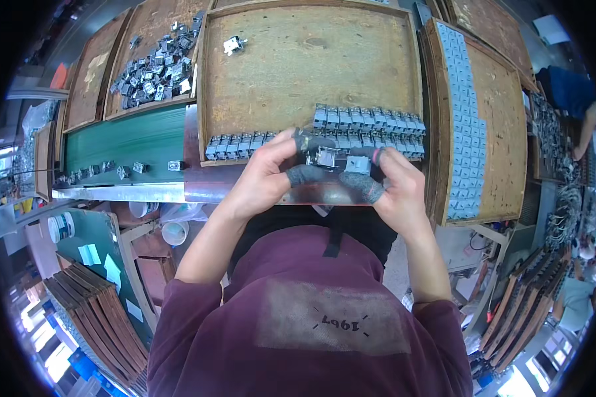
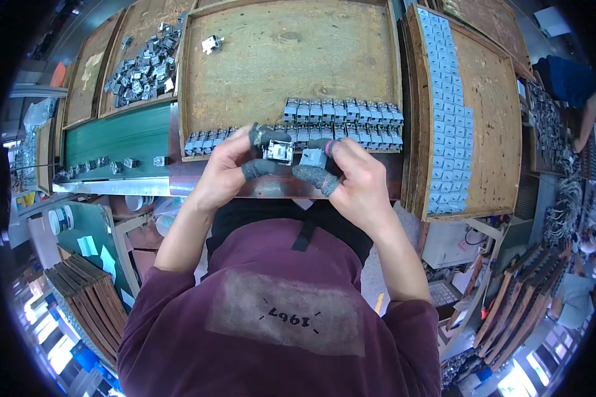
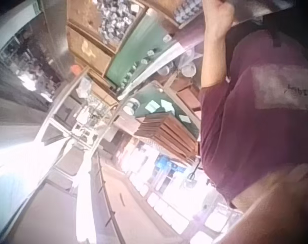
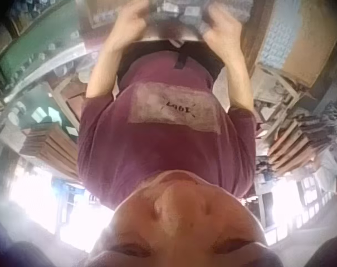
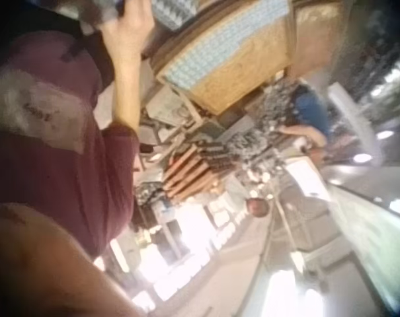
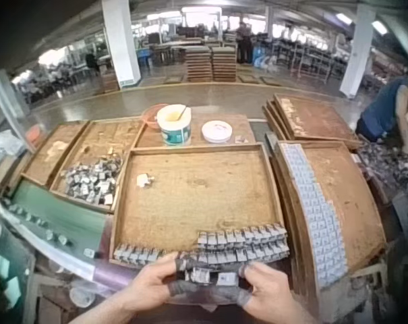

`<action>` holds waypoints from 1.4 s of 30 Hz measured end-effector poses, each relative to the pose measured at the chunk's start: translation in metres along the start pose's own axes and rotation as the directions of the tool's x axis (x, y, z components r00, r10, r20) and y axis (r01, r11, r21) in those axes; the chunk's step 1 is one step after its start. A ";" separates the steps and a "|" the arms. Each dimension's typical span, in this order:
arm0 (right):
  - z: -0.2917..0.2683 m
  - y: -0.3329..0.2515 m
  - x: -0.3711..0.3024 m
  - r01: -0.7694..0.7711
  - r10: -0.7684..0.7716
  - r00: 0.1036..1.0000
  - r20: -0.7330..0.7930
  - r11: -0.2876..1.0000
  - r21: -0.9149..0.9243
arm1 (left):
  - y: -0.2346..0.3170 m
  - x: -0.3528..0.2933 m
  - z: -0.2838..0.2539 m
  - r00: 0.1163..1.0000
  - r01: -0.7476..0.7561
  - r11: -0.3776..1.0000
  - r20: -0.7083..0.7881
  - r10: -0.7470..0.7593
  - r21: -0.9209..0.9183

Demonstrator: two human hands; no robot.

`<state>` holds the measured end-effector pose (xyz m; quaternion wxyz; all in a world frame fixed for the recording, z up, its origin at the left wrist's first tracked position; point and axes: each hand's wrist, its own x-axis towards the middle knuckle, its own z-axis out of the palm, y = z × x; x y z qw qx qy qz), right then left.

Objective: Assembling small mechanical housing components and placing them into a tray at a manual assembly station.

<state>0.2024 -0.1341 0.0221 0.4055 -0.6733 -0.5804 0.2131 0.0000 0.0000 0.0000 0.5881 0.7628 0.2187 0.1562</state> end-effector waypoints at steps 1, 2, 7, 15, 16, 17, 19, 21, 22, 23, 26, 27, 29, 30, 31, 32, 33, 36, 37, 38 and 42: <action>-0.001 -0.002 0.000 0.016 -0.015 1.000 0.017 1.000 -0.015 | 0.000 -0.001 0.004 0.999 0.026 0.984 -0.026 -0.031 -0.177; -0.002 -0.003 0.000 0.032 -0.031 0.999 0.035 0.999 -0.030 | 0.001 -0.003 0.008 0.997 0.048 0.936 -0.047 -0.068 -0.348; 0.000 -0.004 0.002 0.084 -0.083 0.996 0.017 0.993 -0.086 | 0.018 -0.002 0.023 0.980 0.139 0.875 -0.062 -0.189 -0.463; -0.005 0.002 0.003 0.112 -0.110 0.994 0.026 0.989 -0.096 | 0.003 0.004 0.031 0.979 0.086 0.794 -0.098 -0.180 -0.601; -0.005 0.002 0.002 0.111 -0.109 0.994 0.024 0.989 -0.096 | 0.007 0.004 0.030 0.977 0.132 0.810 -0.061 -0.202 -0.571; -0.005 0.001 0.001 0.117 -0.115 0.993 0.019 0.983 -0.141 | 0.009 0.005 0.029 0.974 0.176 0.825 -0.025 -0.225 -0.538; -0.004 0.001 0.001 0.122 -0.122 0.992 0.015 0.975 -0.187 | 0.005 0.005 0.033 0.978 0.148 0.842 -0.049 -0.202 -0.519; 0.000 0.002 0.001 0.115 -0.118 0.993 0.000 0.970 -0.213 | 0.007 0.006 0.037 0.981 0.121 0.858 -0.070 -0.179 -0.500; 0.003 0.004 0.000 0.113 -0.116 0.993 -0.003 0.970 -0.214 | 0.012 0.008 0.040 0.972 0.161 0.835 -0.062 -0.227 -0.526; 0.007 0.008 -0.001 0.113 -0.125 0.991 -0.034 0.962 -0.249 | 0.015 0.010 0.042 0.960 0.200 0.810 -0.052 -0.273 -0.552; 0.013 0.013 -0.002 0.101 -0.122 0.990 -0.067 0.961 -0.258 | 0.006 0.014 0.049 0.974 0.088 0.888 -0.149 -0.172 -0.452; 0.013 0.016 -0.001 0.083 -0.102 0.993 -0.067 0.969 -0.234 | 0.006 0.015 0.048 0.974 0.086 0.888 -0.149 -0.171 -0.451; 0.002 0.024 0.002 0.087 -0.086 0.996 0.013 0.981 -0.172 | 0.008 0.017 0.046 0.958 0.168 0.757 -0.077 -0.276 -0.632; -0.003 0.025 0.003 0.082 -0.072 0.993 0.094 0.991 -0.107 | 0.006 0.018 0.045 0.958 0.168 0.757 -0.076 -0.276 -0.631; -0.003 0.022 0.003 0.081 -0.071 0.993 0.093 0.991 -0.107 | 0.003 0.018 0.044 0.959 0.167 0.724 -0.061 -0.278 -0.669; -0.002 0.019 0.003 0.084 -0.076 0.995 0.058 0.987 -0.137 | 0.002 0.019 0.043 0.959 0.167 0.688 -0.045 -0.278 -0.706; -0.002 0.017 0.003 0.085 -0.082 0.996 0.024 0.982 -0.167 | 0.001 0.019 0.043 0.959 0.169 0.688 -0.043 -0.279 -0.706; -0.002 0.018 -0.001 0.010 -0.011 1.000 -0.001 0.991 -0.132 | -0.002 0.019 0.044 0.948 0.213 0.675 -0.019 -0.319 -0.706; -0.002 0.018 -0.001 0.007 -0.007 1.000 -0.002 0.991 -0.131 | -0.003 0.019 0.044 0.950 0.205 0.654 -0.014 -0.313 -0.728; -0.001 0.017 -0.001 0.025 -0.030 0.999 -0.034 0.990 -0.136 | -0.004 0.020 0.045 0.952 0.198 0.633 -0.008 -0.307 -0.749; -0.005 0.011 0.000 -0.001 -0.006 0.999 -0.048 0.991 -0.133 | -0.003 0.022 0.043 0.959 0.187 0.632 0.000 -0.283 -0.752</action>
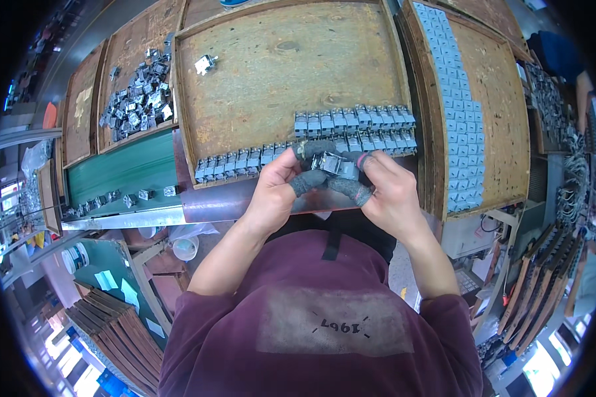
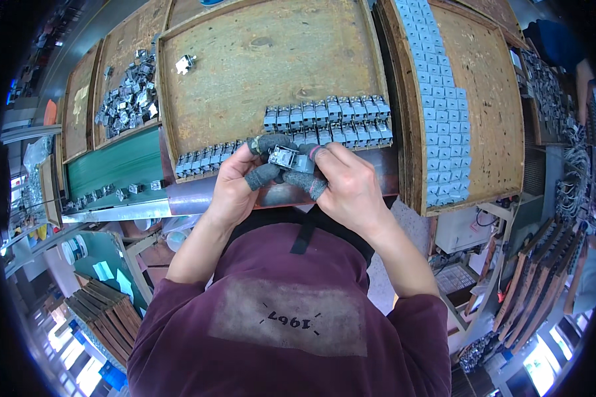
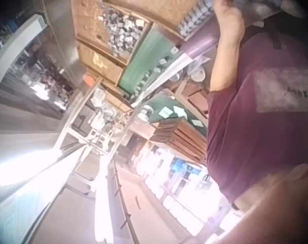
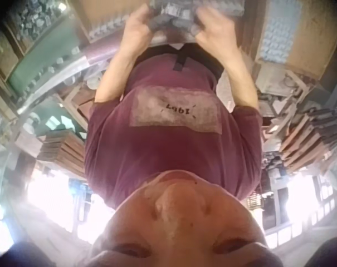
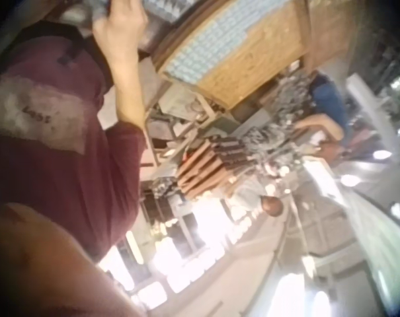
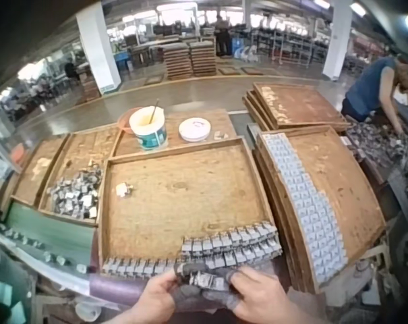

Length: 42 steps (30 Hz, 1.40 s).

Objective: Assembling small mechanical housing components and placing them into a tray at a manual assembly station.

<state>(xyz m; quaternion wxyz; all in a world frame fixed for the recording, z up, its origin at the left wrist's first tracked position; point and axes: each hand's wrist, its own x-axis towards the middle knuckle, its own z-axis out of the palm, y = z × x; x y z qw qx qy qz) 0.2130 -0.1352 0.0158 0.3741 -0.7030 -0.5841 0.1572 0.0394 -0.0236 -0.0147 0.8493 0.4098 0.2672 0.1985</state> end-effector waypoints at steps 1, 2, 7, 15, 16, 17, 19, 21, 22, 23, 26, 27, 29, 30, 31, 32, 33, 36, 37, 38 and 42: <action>0.000 0.000 0.000 -0.003 0.003 1.000 -0.001 1.000 0.001 | 0.002 0.000 -0.001 1.000 0.001 1.000 0.008 -0.001 -0.029; -0.001 0.001 0.000 -0.001 0.001 1.000 -0.016 1.000 0.004 | 0.003 0.000 -0.002 1.000 0.002 0.998 0.016 -0.001 -0.057; -0.001 0.000 0.001 0.062 -0.066 0.997 -0.045 0.995 -0.079 | -0.002 -0.002 0.005 0.999 -0.036 0.999 0.026 0.035 0.031; -0.001 0.008 0.005 0.080 -0.079 0.997 0.018 0.996 -0.045 | -0.006 0.001 0.005 0.999 -0.038 0.999 -0.013 0.038 -0.005; 0.000 0.008 0.004 0.080 -0.079 0.997 0.017 0.996 -0.046 | -0.006 0.001 0.009 0.998 -0.063 0.998 -0.009 0.063 0.030; 0.003 0.007 0.003 0.091 -0.092 0.996 -0.010 0.990 -0.110 | -0.007 0.001 0.011 0.996 -0.088 0.994 -0.005 0.088 0.065; 0.009 0.005 0.001 0.101 -0.109 0.993 -0.038 0.980 -0.172 | -0.010 0.003 0.014 0.997 -0.076 0.995 -0.018 0.077 0.071; 0.016 0.006 0.000 0.085 -0.106 0.992 -0.065 0.961 -0.262 | -0.010 0.002 0.017 0.997 -0.062 0.995 -0.029 0.065 0.078; 0.018 0.008 0.000 0.083 -0.104 0.992 -0.067 0.961 -0.263 | -0.007 0.000 0.020 0.995 -0.081 0.943 -0.033 0.096 0.323; 0.020 0.010 0.001 0.081 -0.105 0.990 -0.095 0.970 -0.228 | -0.004 -0.002 0.023 0.991 -0.092 0.831 -0.029 0.128 0.549; 0.025 0.001 0.002 0.062 -0.076 0.992 -0.105 0.990 -0.127 | -0.011 0.003 0.021 0.926 -0.251 0.485 0.061 0.373 0.838; 0.024 -0.002 0.002 0.041 -0.047 0.995 -0.090 0.997 -0.066 | -0.016 0.007 0.018 0.846 -0.310 0.250 0.146 0.512 0.917; 0.020 -0.006 0.003 0.004 -0.006 0.999 -0.047 0.999 -0.045 | -0.016 0.013 0.009 0.827 -0.304 0.244 0.128 0.547 0.921; 0.017 -0.006 0.004 -0.038 0.038 0.999 -0.005 0.999 -0.025 | -0.014 0.015 0.006 0.810 -0.380 0.263 0.181 0.558 0.887; 0.013 -0.006 0.006 -0.038 0.038 0.999 -0.005 0.999 -0.024 | -0.012 0.016 0.003 0.788 -0.452 0.281 0.231 0.571 0.846; 0.007 -0.003 0.010 -0.168 0.155 0.980 0.125 0.980 0.104 | -0.010 0.015 0.003 0.803 -0.474 0.366 0.223 0.553 0.801; 0.003 0.000 0.013 -0.310 0.251 0.931 0.265 0.927 0.212 | -0.008 0.014 0.005 0.804 -0.473 0.367 0.223 0.551 0.801; 0.010 0.016 0.011 -0.318 0.187 0.916 0.356 0.879 0.355 | -0.004 0.011 0.010 0.832 -0.491 0.401 0.280 0.478 0.774; 0.010 0.016 0.011 -0.332 0.174 0.904 0.390 0.860 0.386 | -0.005 0.013 0.009 0.831 -0.491 0.400 0.280 0.480 0.774; 0.010 0.013 0.012 -0.301 0.167 0.931 0.325 0.854 0.424 | -0.006 0.016 0.008 0.768 -0.575 0.319 0.363 0.527 0.753; 0.003 0.010 0.008 -0.202 0.117 0.965 0.236 0.903 0.379 | -0.007 0.019 0.017 0.685 -0.644 0.232 0.415 0.599 0.729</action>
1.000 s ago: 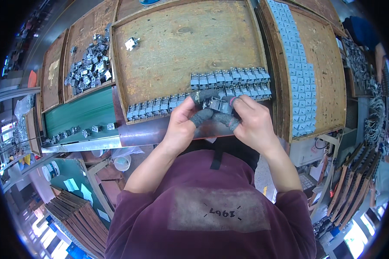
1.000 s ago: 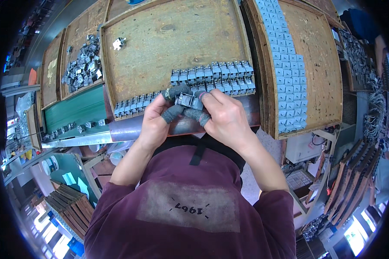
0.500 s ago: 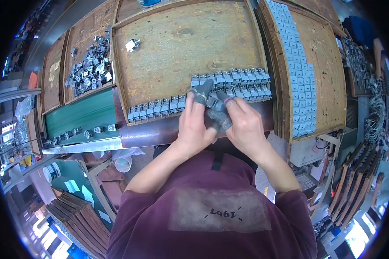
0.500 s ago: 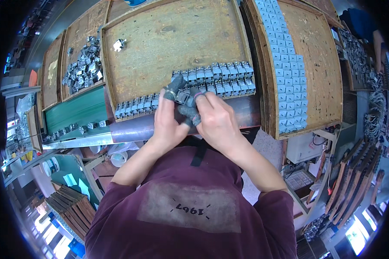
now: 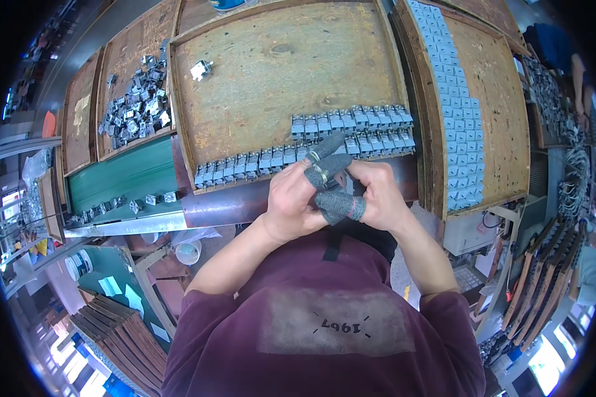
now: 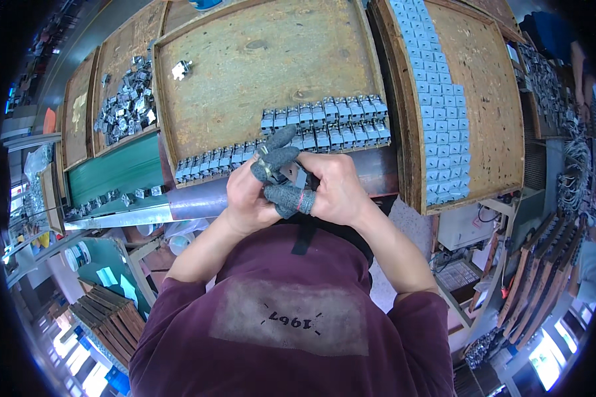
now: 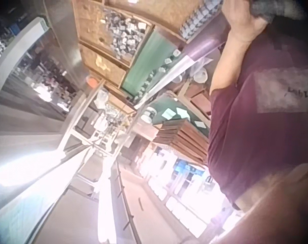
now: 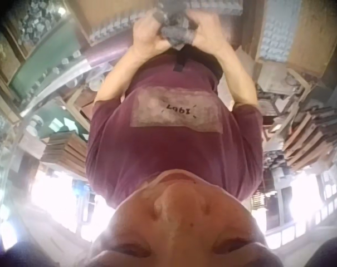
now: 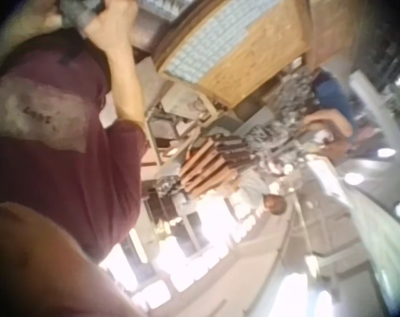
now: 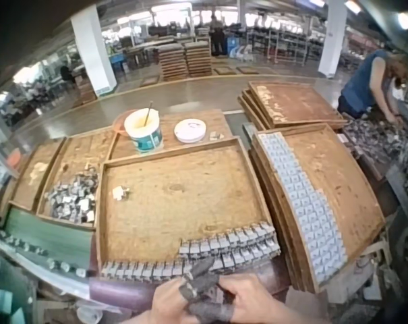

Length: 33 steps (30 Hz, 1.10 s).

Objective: Assembling small mechanical housing components and placing them into a tray at a manual assembly station.

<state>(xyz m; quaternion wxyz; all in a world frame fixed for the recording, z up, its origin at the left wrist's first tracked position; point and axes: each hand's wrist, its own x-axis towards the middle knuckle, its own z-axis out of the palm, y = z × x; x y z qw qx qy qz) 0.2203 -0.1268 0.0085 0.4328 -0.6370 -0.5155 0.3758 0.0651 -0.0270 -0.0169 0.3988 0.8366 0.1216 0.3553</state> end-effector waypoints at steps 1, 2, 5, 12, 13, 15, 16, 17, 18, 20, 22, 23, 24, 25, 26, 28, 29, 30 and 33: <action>-0.002 -0.002 0.000 -0.069 0.069 0.997 0.027 0.998 -0.014 | -0.001 0.001 0.000 1.000 -0.012 1.000 0.001 0.012 -0.010; -0.005 -0.004 0.001 -0.138 0.140 0.989 0.050 0.990 -0.031 | -0.003 0.000 -0.003 0.995 0.066 0.997 0.074 -0.064 -0.031; -0.024 0.012 0.006 -0.087 0.088 0.996 -0.006 0.965 -0.248 | -0.023 0.005 -0.020 0.979 0.041 0.988 0.193 -0.070 0.149; -0.208 0.090 0.012 -0.580 0.123 0.607 -0.785 0.744 -0.332 | -0.108 0.010 -0.084 0.678 0.735 0.664 0.156 -0.718 -0.136; -0.223 0.094 0.011 -0.689 0.319 0.529 -0.787 0.703 -0.178 | -0.124 0.012 -0.086 0.627 0.778 0.578 0.261 -0.733 -0.245; -0.243 0.121 0.003 -0.673 0.451 0.555 -0.698 0.737 -0.059 | -0.152 0.014 -0.078 0.584 0.787 0.616 0.352 -0.732 -0.024; -0.244 0.128 0.002 -0.630 0.460 0.579 -0.673 0.777 -0.011 | -0.147 0.023 -0.071 0.554 0.796 0.605 0.412 -0.723 -0.007; -0.245 0.133 0.005 -0.580 0.466 0.613 -0.638 0.814 0.037 | -0.142 0.024 -0.070 0.537 0.827 0.547 0.477 -0.696 -0.133; -0.251 0.142 0.004 -0.570 0.461 0.637 -0.617 0.821 0.025 | -0.137 0.028 -0.066 0.497 0.849 0.515 0.513 -0.700 -0.120; -0.264 0.165 0.007 -0.535 0.474 0.670 -0.572 0.842 0.070 | -0.125 0.030 -0.060 0.454 0.866 0.495 0.525 -0.720 -0.070; -0.268 0.166 0.017 -0.535 0.594 0.678 -0.434 0.803 0.263 | -0.126 0.023 -0.062 0.494 0.834 0.551 0.501 -0.711 -0.041; -0.287 0.177 0.011 -0.577 0.643 0.664 -0.380 0.765 0.285 | -0.126 0.025 -0.064 0.517 0.772 0.631 0.502 -0.693 0.075; -0.257 0.157 0.024 -0.530 0.630 0.632 -0.452 0.777 0.341 | -0.115 0.017 -0.070 0.581 0.717 0.684 0.427 -0.693 0.134; -0.276 0.163 0.015 -0.555 0.646 0.662 -0.380 0.763 0.332 | -0.112 0.010 -0.071 0.690 0.592 0.769 0.340 -0.639 0.243; -0.302 0.186 -0.003 -0.561 0.620 0.592 -0.515 0.776 0.288 | -0.097 0.008 -0.075 0.733 0.591 0.782 0.271 -0.623 0.200; -0.297 0.186 -0.008 -0.255 0.461 0.553 -0.694 0.887 0.385 | -0.078 -0.014 -0.101 0.755 0.615 0.768 0.150 -0.639 0.179; -0.301 0.178 -0.006 -0.181 0.389 0.545 -0.743 0.919 0.349 | -0.073 -0.034 -0.118 0.795 0.601 0.737 -0.141 -0.590 0.310; -0.291 0.167 -0.005 -0.060 0.318 0.564 -0.762 0.936 0.346 | -0.071 -0.055 -0.135 0.794 0.604 0.671 -0.400 -0.458 0.430; -0.240 0.125 -0.004 0.087 0.194 0.652 -0.733 0.941 0.326 | -0.075 -0.116 -0.188 0.532 0.792 0.072 -0.628 -0.567 0.606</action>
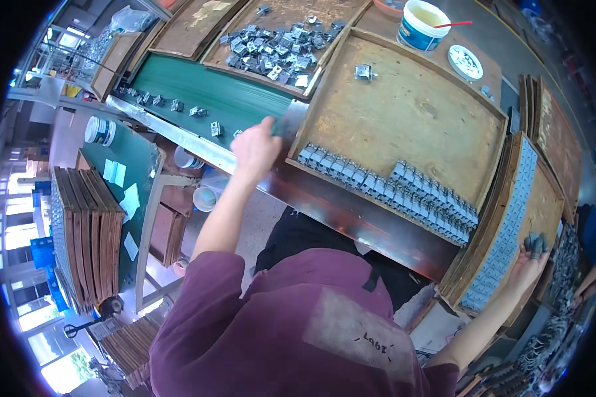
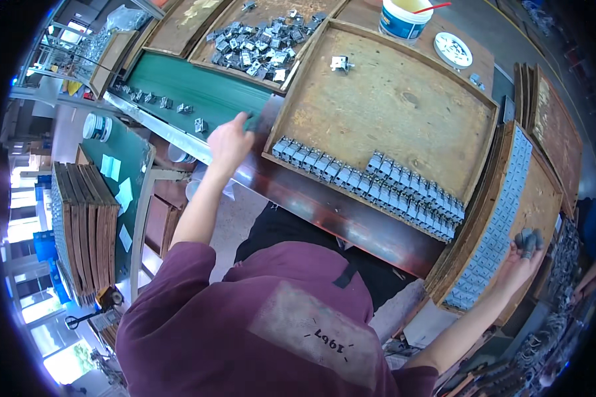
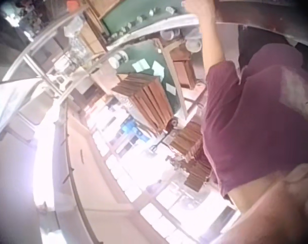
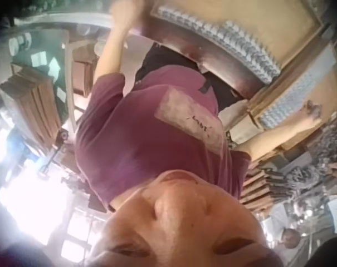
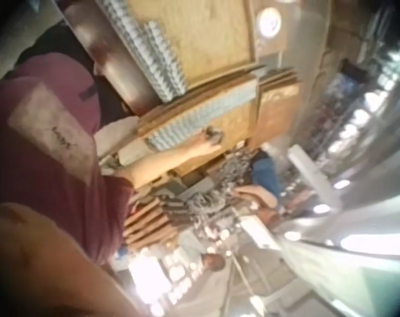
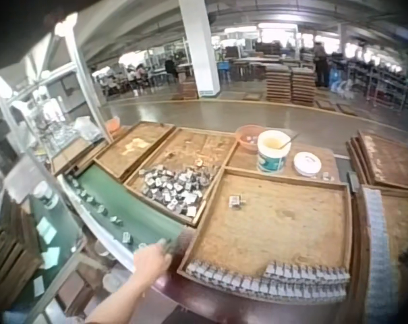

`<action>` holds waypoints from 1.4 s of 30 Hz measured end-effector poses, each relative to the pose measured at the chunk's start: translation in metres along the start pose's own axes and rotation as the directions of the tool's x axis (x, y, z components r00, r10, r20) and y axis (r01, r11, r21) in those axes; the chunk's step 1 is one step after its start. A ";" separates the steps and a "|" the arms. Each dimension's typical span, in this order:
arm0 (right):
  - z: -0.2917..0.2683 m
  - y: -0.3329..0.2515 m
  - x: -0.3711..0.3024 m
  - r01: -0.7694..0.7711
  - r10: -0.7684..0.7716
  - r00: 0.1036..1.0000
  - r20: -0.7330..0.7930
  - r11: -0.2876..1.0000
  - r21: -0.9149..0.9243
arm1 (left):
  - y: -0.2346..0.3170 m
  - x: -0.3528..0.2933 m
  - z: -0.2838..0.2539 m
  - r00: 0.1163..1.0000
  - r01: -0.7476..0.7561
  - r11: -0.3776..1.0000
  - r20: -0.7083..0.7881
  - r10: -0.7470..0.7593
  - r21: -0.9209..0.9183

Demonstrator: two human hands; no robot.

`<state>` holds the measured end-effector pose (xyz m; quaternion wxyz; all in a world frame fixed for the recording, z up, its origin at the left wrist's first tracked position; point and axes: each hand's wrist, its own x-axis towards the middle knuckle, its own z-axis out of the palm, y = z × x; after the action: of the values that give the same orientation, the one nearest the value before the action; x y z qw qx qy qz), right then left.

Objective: Assembling small mechanical housing components and placing them into a tray at a manual assembly station.

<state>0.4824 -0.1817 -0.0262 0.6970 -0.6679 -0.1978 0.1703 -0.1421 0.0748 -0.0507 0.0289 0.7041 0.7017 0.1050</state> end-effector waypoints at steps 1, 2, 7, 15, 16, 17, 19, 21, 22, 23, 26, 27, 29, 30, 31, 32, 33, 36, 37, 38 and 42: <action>0.017 -0.005 -0.015 0.028 -0.029 0.994 0.102 0.999 0.016 | -0.022 0.001 0.002 0.995 0.014 0.993 0.091 -0.025 0.118; 0.039 -0.009 -0.032 0.026 -0.028 0.994 0.103 1.000 0.017 | -0.036 0.000 0.011 0.995 0.015 0.993 0.091 -0.026 0.120; 0.125 -0.013 -0.111 -0.042 0.032 0.945 0.326 0.999 0.025 | -0.046 0.002 0.020 0.976 0.113 0.991 0.177 -0.124 0.068; 0.199 -0.040 -0.197 -0.112 0.085 0.835 0.544 0.994 0.016 | 0.029 -0.025 -0.026 0.851 0.476 -0.210 0.386 0.357 -0.854; 0.207 -0.044 -0.209 -0.187 0.139 0.799 0.585 0.982 0.021 | 0.052 -0.034 -0.034 0.833 0.496 -0.210 0.393 0.389 -0.843; 0.215 -0.056 -0.221 -0.233 0.180 0.730 0.659 0.973 -0.008 | 0.072 -0.046 -0.043 0.845 0.436 -0.175 0.335 0.417 -0.883; 0.221 -0.074 -0.235 -0.281 0.235 0.627 0.743 0.957 -0.066 | 0.092 -0.061 -0.045 0.853 0.306 -0.149 0.201 0.482 -0.940; 0.221 -0.076 -0.234 0.378 -0.046 0.632 0.774 0.889 -0.256 | 0.104 -0.067 -0.046 0.809 0.312 -0.158 0.175 0.561 -0.937; 0.223 -0.080 -0.235 0.580 -0.162 0.605 0.779 0.760 -0.293 | 0.108 -0.070 -0.047 0.773 0.307 -0.165 0.144 0.618 -0.937; 0.223 -0.079 -0.234 0.577 -0.158 0.615 0.772 0.758 -0.304 | 0.113 -0.073 -0.048 0.743 0.319 -0.142 0.155 0.652 -0.937; 0.220 -0.079 -0.230 0.690 -0.296 0.555 0.777 0.686 -0.232 | 0.125 -0.080 -0.051 0.684 0.341 -0.076 0.192 0.704 -0.937; 0.218 -0.080 -0.230 0.688 -0.288 0.557 0.779 0.686 -0.238 | 0.129 -0.085 -0.052 0.686 0.383 -0.071 0.232 0.690 -0.921; 0.215 -0.079 -0.229 0.683 -0.279 0.563 0.778 0.686 -0.249 | 0.139 -0.088 -0.054 0.679 0.326 -0.023 0.217 0.701 -0.945; 0.214 -0.079 -0.228 0.712 -0.285 0.549 0.786 0.652 -0.261 | 0.143 -0.090 -0.056 0.682 0.258 0.026 0.201 0.704 -0.966; 0.213 -0.078 -0.227 0.739 -0.290 0.534 0.794 0.616 -0.272 | 0.142 -0.095 -0.050 0.681 0.147 0.075 0.155 0.715 -0.986; 0.214 -0.076 -0.226 0.738 -0.290 0.534 0.794 0.619 -0.270 | 0.144 -0.099 -0.046 0.682 0.146 0.078 0.157 0.714 -0.986; 0.214 -0.073 -0.226 0.754 -0.312 0.536 0.785 0.594 -0.279 | 0.149 -0.103 -0.043 0.703 0.173 0.063 0.168 0.691 -0.983; 0.216 -0.053 -0.226 0.793 -0.367 0.540 0.757 0.523 -0.312 | 0.159 -0.111 -0.033 0.725 0.188 0.030 0.159 0.670 -0.982; 0.217 -0.047 -0.226 0.813 -0.400 0.540 0.741 0.477 -0.335 | 0.162 -0.115 -0.034 0.734 0.148 0.152 0.211 0.646 -0.977; 0.217 -0.047 -0.227 0.811 -0.400 0.543 0.738 0.477 -0.339 | 0.163 -0.117 -0.035 0.744 0.107 0.273 0.259 0.616 -0.956; 0.213 -0.049 -0.234 0.716 -0.301 0.612 0.731 0.605 -0.349 | 0.171 -0.110 -0.025 0.708 -0.579 0.438 -0.157 0.688 -0.688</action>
<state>0.1714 -0.1173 0.0179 0.3554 -0.6707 -0.6462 0.0799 0.0221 -0.0391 -0.0059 0.3001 0.8547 0.2876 0.3110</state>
